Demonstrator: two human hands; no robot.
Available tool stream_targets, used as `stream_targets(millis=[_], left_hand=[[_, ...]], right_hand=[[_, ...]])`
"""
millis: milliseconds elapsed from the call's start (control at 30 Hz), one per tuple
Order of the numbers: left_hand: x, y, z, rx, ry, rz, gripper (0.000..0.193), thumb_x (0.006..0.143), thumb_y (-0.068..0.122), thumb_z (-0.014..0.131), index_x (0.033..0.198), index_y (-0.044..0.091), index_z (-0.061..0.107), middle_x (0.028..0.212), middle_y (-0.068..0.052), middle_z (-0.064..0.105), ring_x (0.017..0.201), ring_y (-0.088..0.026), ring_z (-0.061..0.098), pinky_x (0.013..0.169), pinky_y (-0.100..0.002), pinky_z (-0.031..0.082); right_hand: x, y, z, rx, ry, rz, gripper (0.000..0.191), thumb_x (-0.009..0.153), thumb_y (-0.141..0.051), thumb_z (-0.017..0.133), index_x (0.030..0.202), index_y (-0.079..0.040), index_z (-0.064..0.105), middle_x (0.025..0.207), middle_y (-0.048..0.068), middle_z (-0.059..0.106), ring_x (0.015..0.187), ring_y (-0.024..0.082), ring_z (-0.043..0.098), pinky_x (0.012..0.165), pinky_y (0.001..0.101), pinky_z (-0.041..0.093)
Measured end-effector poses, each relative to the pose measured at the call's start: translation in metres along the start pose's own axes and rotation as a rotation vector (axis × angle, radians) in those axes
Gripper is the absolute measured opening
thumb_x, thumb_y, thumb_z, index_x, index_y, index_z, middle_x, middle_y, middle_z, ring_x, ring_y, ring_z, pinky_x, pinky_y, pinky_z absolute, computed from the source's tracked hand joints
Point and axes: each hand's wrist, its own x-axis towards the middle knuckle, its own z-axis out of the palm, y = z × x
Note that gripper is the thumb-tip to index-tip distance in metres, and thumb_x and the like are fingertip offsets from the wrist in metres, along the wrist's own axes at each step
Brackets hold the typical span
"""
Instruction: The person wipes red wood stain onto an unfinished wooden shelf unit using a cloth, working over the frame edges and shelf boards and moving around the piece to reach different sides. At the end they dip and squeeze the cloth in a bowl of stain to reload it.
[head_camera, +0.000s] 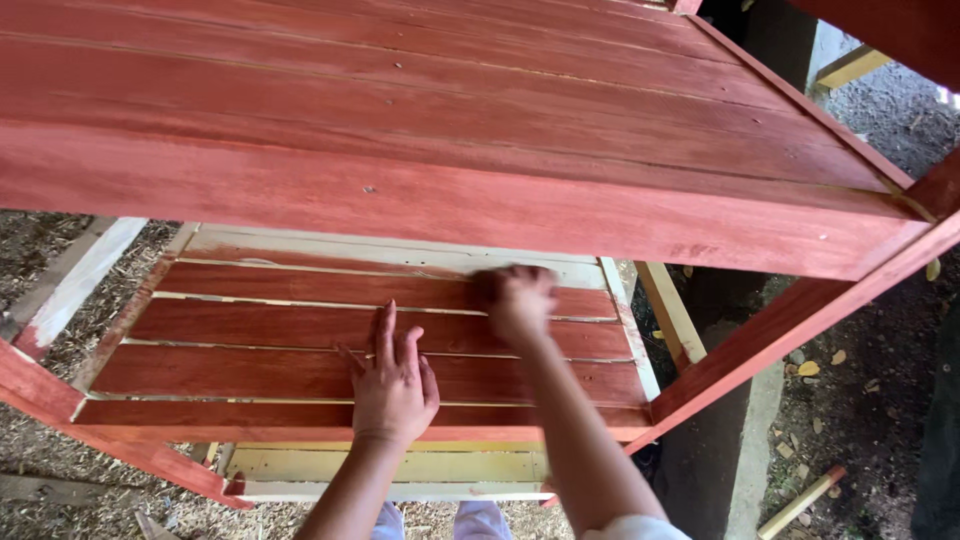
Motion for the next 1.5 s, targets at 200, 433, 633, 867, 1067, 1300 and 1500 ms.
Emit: stream_targets(millis=[200,433,633,867,1067,1300,1500], left_hand=[[-0.003,0.0,-0.002,-0.019,0.056,0.031,0.056,0.085,0.023,0.056,0.138,0.008,0.046,0.161,-0.021,0.026,0.151,-0.038,0.028,0.108,-0.084,0.02],[-0.004,0.002,-0.001,0.01,-0.036,0.0,0.057,0.085,0.024,0.056,0.139,0.009,0.047,0.161,-0.022,0.023,0.152,-0.036,0.024,0.105,-0.084,0.021],[-0.004,0.002,0.0,0.004,-0.021,0.01,0.057,0.084,0.024,0.056,0.139,0.01,0.048,0.16,-0.021,0.025,0.15,-0.037,0.026,0.106,-0.083,0.021],[-0.007,0.003,0.001,-0.003,0.012,0.035,0.055,0.086,0.022,0.056,0.138,0.008,0.048,0.161,-0.021,0.025,0.151,-0.039,0.028,0.109,-0.082,0.021],[-0.006,0.003,0.0,0.002,-0.003,0.027,0.058,0.084,0.023,0.056,0.139,0.008,0.047,0.16,-0.022,0.024,0.149,-0.038,0.028,0.108,-0.081,0.022],[-0.001,0.0,-0.003,0.006,-0.034,0.031,0.061,0.084,0.023,0.056,0.143,0.009,0.044,0.16,-0.023,0.022,0.149,-0.038,0.026,0.108,-0.081,0.021],[-0.001,0.001,-0.004,-0.003,-0.098,0.0,0.06,0.086,0.023,0.055,0.143,0.009,0.043,0.162,-0.021,0.02,0.151,-0.037,0.024,0.108,-0.08,0.022]], right_hand=[[-0.003,0.014,-0.002,0.067,-0.076,-0.159,0.068,0.081,-0.02,0.08,0.143,-0.029,0.053,0.154,-0.002,0.042,0.144,0.04,0.024,0.115,0.0636,0.03],[0.026,0.161,-0.016,0.171,0.093,0.361,0.057,0.088,-0.023,0.073,0.143,-0.029,0.058,0.151,0.005,0.05,0.138,0.038,0.037,0.107,0.0636,0.039],[0.002,0.071,0.017,-0.014,0.305,0.008,0.065,0.08,-0.008,0.072,0.138,-0.036,0.064,0.152,0.0,0.053,0.141,0.036,0.029,0.107,0.0706,0.036],[-0.02,0.095,-0.012,0.113,0.198,0.009,0.059,0.074,-0.028,0.085,0.13,-0.035,0.067,0.14,-0.008,0.058,0.136,0.037,0.038,0.111,0.0576,0.041],[-0.008,0.121,-0.039,0.163,0.082,0.356,0.04,0.096,-0.043,0.068,0.134,-0.032,0.065,0.148,-0.001,0.054,0.138,0.036,0.044,0.108,0.0617,0.041],[-0.033,0.005,0.002,0.105,0.082,-0.102,0.067,0.078,-0.042,0.083,0.14,-0.033,0.057,0.151,-0.002,0.046,0.145,0.04,0.025,0.115,0.0652,0.028],[-0.042,0.078,-0.043,0.141,0.105,0.108,0.055,0.084,-0.04,0.079,0.135,-0.031,0.061,0.148,-0.002,0.048,0.144,0.037,0.03,0.115,0.0648,0.03]])
